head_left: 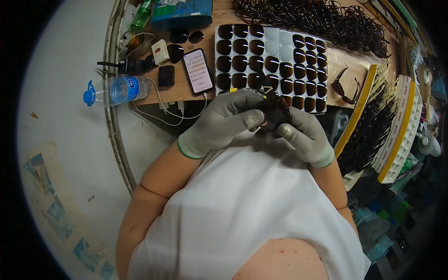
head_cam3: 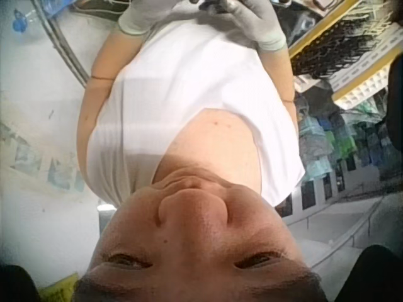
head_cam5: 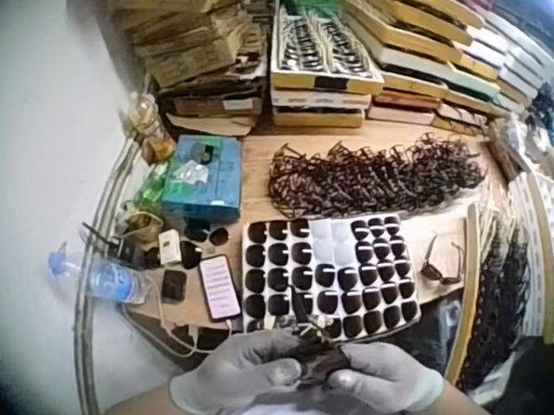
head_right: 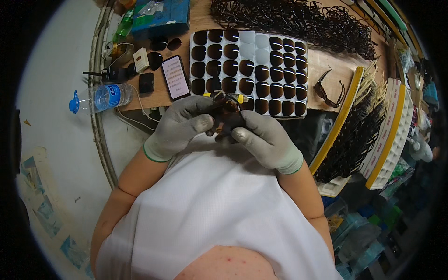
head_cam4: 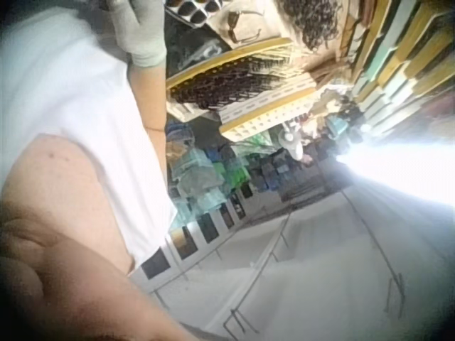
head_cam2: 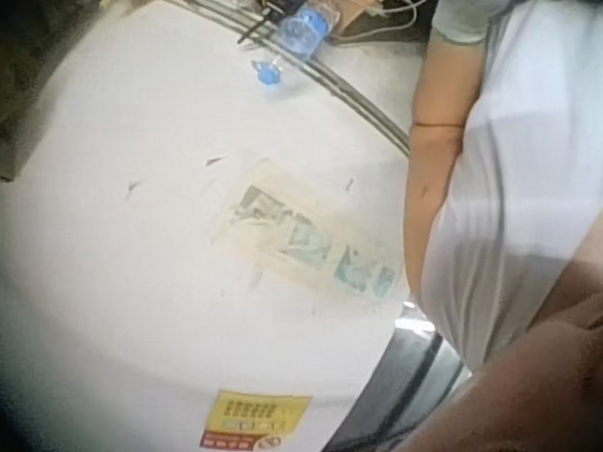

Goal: The person assembles sunglasses by hand, inserting lenses into frames and placing completed pairs into a tray. They repeatedly pick up frames and lenses, fit them together, and transfer finished units to a nearby container.

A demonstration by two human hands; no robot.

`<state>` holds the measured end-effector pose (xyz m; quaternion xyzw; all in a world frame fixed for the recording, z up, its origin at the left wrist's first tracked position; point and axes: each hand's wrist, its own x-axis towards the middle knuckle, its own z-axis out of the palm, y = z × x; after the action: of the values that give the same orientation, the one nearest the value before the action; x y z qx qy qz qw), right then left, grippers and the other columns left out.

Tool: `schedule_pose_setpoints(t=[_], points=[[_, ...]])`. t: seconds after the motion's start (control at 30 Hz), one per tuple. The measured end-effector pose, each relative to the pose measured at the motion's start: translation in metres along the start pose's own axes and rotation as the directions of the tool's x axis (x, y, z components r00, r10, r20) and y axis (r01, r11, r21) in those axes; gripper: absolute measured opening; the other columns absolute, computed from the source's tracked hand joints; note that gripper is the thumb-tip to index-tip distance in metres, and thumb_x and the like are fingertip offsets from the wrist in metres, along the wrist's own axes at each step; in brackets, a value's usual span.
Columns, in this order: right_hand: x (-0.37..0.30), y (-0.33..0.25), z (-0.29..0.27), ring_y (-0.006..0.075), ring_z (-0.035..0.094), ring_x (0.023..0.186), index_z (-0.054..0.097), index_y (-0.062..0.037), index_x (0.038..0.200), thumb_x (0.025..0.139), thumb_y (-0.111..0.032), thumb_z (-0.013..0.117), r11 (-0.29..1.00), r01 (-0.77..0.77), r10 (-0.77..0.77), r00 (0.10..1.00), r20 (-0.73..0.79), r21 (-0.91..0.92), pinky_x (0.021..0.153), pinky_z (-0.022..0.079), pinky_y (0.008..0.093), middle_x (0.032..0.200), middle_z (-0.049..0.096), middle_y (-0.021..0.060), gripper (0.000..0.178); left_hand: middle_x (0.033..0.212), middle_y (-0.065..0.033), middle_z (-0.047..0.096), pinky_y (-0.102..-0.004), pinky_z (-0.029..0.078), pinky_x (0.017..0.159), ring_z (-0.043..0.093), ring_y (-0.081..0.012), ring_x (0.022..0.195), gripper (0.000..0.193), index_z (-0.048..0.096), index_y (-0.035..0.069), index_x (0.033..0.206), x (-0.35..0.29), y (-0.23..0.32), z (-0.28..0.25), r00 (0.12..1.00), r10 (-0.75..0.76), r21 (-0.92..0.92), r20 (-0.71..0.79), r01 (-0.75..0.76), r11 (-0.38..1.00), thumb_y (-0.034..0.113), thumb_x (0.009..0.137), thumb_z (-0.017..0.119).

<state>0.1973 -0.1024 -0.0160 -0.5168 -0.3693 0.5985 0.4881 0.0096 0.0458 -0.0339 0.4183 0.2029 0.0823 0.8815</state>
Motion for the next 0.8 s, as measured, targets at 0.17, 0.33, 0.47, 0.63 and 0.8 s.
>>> schedule_pose_setpoints(t=[0.17, 0.33, 0.47, 0.63, 0.8], points=[[-0.004, 0.001, 0.019, 0.0123, 0.064, 0.086, 0.064, 0.0036, 0.122, 0.101, -0.015, 0.053, 0.999, -0.021, 0.025, 0.991, -0.135, 0.025, 0.081, 0.053, 0.0285, 0.093, 0.070, 0.0062, 0.030, 0.093, 0.0003, 0.065, -0.0216, 0.047, 0.075, 0.055, -0.0054, 0.085, 0.023, 0.068, 0.000, 0.108, -0.001, -0.005, 0.001, 0.991, 0.126, 0.128, 0.039, -0.130, 0.983, 0.021, 0.104, 0.061], [-0.011, -0.010, 0.031, 0.0101, 0.062, 0.083, 0.066, 0.0039, 0.118, 0.101, -0.013, 0.052, 0.994, -0.042, 0.022, 0.982, -0.187, -0.104, 0.078, 0.052, 0.0267, 0.091, 0.070, 0.0049, 0.027, 0.087, 0.0001, 0.064, -0.0208, 0.045, 0.071, 0.055, -0.0052, 0.080, 0.026, 0.070, 0.001, 0.099, -0.004, -0.006, -0.002, 0.990, 0.137, 0.197, 0.044, -0.143, 0.970, 0.025, 0.104, 0.063], [-0.021, -0.010, 0.036, 0.0091, 0.061, 0.076, 0.068, 0.0041, 0.113, 0.101, -0.013, 0.053, 0.976, 0.009, -0.053, 0.978, -0.200, -0.216, 0.070, 0.050, 0.0249, 0.087, 0.070, 0.0057, 0.026, 0.083, 0.0009, 0.062, -0.0204, 0.044, 0.069, 0.055, -0.0051, 0.078, 0.026, 0.070, 0.001, 0.098, -0.005, -0.013, -0.002, 0.992, 0.109, 0.152, 0.063, -0.117, 0.981, 0.025, 0.102, 0.065], [-0.030, 0.001, 0.034, 0.0103, 0.061, 0.071, 0.067, 0.0038, 0.113, 0.099, -0.012, 0.056, 0.970, 0.031, -0.087, 0.970, -0.229, -0.241, 0.067, 0.051, 0.0256, 0.085, 0.070, 0.0066, 0.024, 0.081, 0.0002, 0.060, -0.0222, 0.044, 0.065, 0.053, -0.0053, 0.073, 0.021, 0.070, 0.000, 0.098, -0.008, 0.000, 0.003, 0.978, 0.165, 0.404, 0.124, -0.202, 0.892, 0.020, 0.101, 0.065], [-0.029, -0.008, 0.039, 0.0139, 0.063, 0.067, 0.067, 0.0022, 0.115, 0.096, -0.008, 0.060, 0.961, 0.002, -0.074, 0.966, -0.248, -0.278, 0.066, 0.052, 0.0280, 0.080, 0.071, 0.0091, 0.023, 0.083, -0.0020, 0.060, -0.0260, 0.044, 0.064, 0.053, -0.0077, 0.073, 0.019, 0.070, -0.002, 0.099, -0.003, 0.005, 0.009, 0.980, 0.154, 0.406, 0.126, -0.192, 0.893, 0.017, 0.098, 0.066]])
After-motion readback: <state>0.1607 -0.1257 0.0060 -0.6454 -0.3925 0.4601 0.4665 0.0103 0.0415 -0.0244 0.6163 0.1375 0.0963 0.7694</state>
